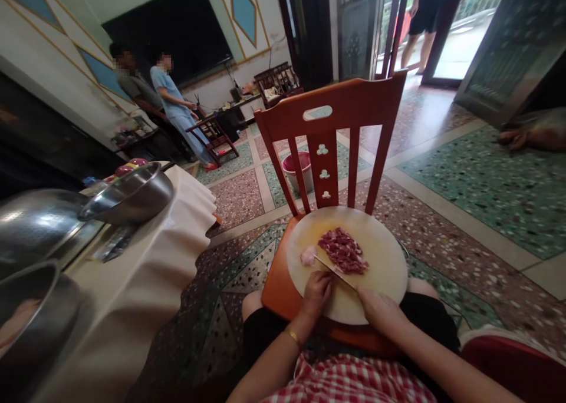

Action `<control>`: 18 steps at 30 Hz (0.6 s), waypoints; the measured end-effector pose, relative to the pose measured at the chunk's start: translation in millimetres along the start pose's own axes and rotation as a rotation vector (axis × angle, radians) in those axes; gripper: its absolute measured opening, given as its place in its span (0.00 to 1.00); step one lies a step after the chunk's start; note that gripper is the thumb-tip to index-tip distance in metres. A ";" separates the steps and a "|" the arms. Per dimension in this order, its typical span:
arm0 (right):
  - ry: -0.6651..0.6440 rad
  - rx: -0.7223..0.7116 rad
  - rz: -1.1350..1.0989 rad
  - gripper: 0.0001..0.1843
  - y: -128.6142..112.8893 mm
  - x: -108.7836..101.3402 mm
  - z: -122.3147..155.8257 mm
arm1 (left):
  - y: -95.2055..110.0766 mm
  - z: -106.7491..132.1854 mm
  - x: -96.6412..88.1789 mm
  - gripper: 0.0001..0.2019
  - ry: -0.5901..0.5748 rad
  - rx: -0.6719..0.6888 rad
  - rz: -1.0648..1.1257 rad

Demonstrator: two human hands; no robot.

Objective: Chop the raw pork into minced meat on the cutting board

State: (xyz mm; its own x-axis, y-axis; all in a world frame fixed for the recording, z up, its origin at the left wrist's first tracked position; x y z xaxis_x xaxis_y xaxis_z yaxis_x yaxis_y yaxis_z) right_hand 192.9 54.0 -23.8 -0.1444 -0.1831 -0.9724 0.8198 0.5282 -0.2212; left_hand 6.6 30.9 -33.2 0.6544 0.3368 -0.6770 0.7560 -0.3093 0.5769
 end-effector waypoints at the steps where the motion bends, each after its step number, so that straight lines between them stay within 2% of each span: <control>1: -0.033 0.021 0.002 0.21 7.2 -0.8 8.0 | 1.0 0.5 -0.9 0.07 0.009 -0.030 0.013; 3: -0.039 0.035 0.006 0.21 13.8 -5.5 17.5 | 2.5 1.1 -1.6 0.07 0.014 -0.069 0.038; 6: -0.016 0.005 -0.010 0.22 10.7 -8.6 22.5 | 2.5 2.1 -0.7 0.06 0.003 -0.093 0.053; 11: 0.017 -0.045 -0.016 0.23 5.6 9.3 23.3 | -0.7 4.1 2.7 0.06 -0.004 -0.075 0.035; 15: 0.012 -0.069 0.035 0.22 -11.4 15.1 -7.5 | -1.8 3.5 3.8 0.07 0.001 -0.053 0.033; 18: 0.017 -0.058 0.020 0.27 -30.4 10.1 -33.8 | -1.9 3.3 4.1 0.07 -0.011 -0.038 -0.001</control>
State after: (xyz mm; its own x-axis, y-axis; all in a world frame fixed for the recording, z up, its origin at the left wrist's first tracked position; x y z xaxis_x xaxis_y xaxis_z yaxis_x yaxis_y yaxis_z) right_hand 147.8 64.1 -29.4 -0.1377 -0.1579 -0.9778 0.7891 0.5792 -0.2047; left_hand 7.8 29.9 -38.6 0.6536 0.3269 -0.6827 0.7568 -0.2753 0.5928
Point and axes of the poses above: each hand's wrist, its own z-axis away from the middle knuckle, its own x-axis out of the palm, y = z × x, the point moved 2 cm from there along -z, towards the middle knuckle, and after that the axes turned 4 degrees about y, right-handed, at the moved point
